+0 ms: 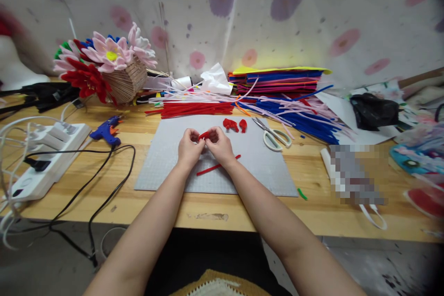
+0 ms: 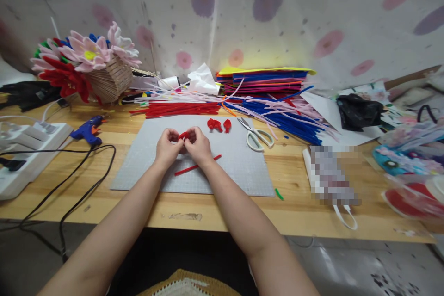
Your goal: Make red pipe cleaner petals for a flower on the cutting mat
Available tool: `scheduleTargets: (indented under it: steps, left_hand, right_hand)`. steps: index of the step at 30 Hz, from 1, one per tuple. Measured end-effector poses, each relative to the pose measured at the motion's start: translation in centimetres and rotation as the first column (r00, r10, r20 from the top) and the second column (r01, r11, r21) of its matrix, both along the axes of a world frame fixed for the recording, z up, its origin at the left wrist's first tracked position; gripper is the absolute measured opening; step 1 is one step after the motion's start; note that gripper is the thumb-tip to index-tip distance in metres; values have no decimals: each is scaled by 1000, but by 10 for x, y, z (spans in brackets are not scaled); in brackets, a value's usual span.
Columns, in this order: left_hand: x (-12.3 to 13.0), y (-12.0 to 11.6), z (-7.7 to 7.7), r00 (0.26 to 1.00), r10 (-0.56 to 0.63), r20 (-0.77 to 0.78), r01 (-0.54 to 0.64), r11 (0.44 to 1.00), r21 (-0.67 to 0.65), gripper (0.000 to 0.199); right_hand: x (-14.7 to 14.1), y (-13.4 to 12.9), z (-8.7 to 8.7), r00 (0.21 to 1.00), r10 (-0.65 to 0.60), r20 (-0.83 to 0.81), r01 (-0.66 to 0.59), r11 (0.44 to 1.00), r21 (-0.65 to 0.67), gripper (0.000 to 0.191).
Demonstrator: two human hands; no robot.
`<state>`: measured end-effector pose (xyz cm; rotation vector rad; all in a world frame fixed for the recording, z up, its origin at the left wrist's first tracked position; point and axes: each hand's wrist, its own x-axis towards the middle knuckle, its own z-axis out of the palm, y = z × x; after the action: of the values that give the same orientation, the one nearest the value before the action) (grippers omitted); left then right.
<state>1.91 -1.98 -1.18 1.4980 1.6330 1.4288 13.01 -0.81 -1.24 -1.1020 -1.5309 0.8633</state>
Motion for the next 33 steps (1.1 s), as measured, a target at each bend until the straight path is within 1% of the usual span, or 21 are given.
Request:
scheduleTargets:
  steps: [2, 4, 6, 9, 12, 14, 16, 19, 21, 24, 27, 29, 31, 33]
  left_hand:
    - [0, -1, 1, 999, -13, -39, 12, 1000, -8, 15]
    - [0, -1, 0, 998, -43, -44, 41, 999, -33, 15]
    - [0, 0, -1, 997, -79, -2, 79, 995, -64, 15]
    - [-1, 1, -3, 984, -146, 104, 158, 981, -113, 15]
    - [-2, 2, -4, 975, -186, 122, 201, 971, -131, 13]
    - [-4, 2, -4, 980, -188, 65, 195, 974, -119, 12]
    - [-4, 1, -2, 985, -169, -33, 165, 982, -96, 11]
    - [-2, -2, 2, 979, -94, -182, 87, 995, -45, 9]
    - [-1, -4, 4, 972, -52, -229, 50, 999, -17, 8]
    - [0, -3, 4, 973, -50, -227, 51, 999, -3, 9]
    - [-2, -1, 1, 980, -115, -165, 117, 993, 4, 13]
    - [-3, 1, -1, 979, -144, -143, 150, 988, 34, 15]
    - [-4, 1, -1, 977, -129, -171, 141, 988, 65, 12]
    - [-4, 1, 0, 970, -94, -225, 116, 990, 85, 9]
  right_hand:
    - [0, 1, -1, 1000, 5, -15, -5, 1000, -13, 17]
    - [1, 3, -4, 998, 30, -50, -32, 999, -38, 16]
    - [1, 6, -7, 993, 59, -103, -67, 995, -77, 15]
    - [3, 10, -11, 982, 86, -167, -107, 986, -124, 16]
    - [4, 11, -12, 981, 125, -148, -140, 986, -96, 18]
    - [4, 11, -11, 985, 135, -107, -142, 988, -60, 19]
    - [4, 10, -9, 992, 106, -72, -110, 993, -42, 19]
    - [3, 7, -7, 999, 29, -38, -30, 999, -35, 19]
    - [2, 6, -5, 1000, 0, -30, -1, 1000, -30, 19]
    - [3, 6, -5, 999, 3, -36, -4, 999, -35, 17]
    - [5, 7, -7, 998, 24, -55, -26, 999, -42, 18]
    - [5, 8, -8, 995, 43, -84, -47, 998, -45, 20]
    - [6, 9, -9, 994, 53, -99, -58, 997, -50, 21]
    - [5, 8, -8, 996, 37, -82, -41, 998, -52, 19]
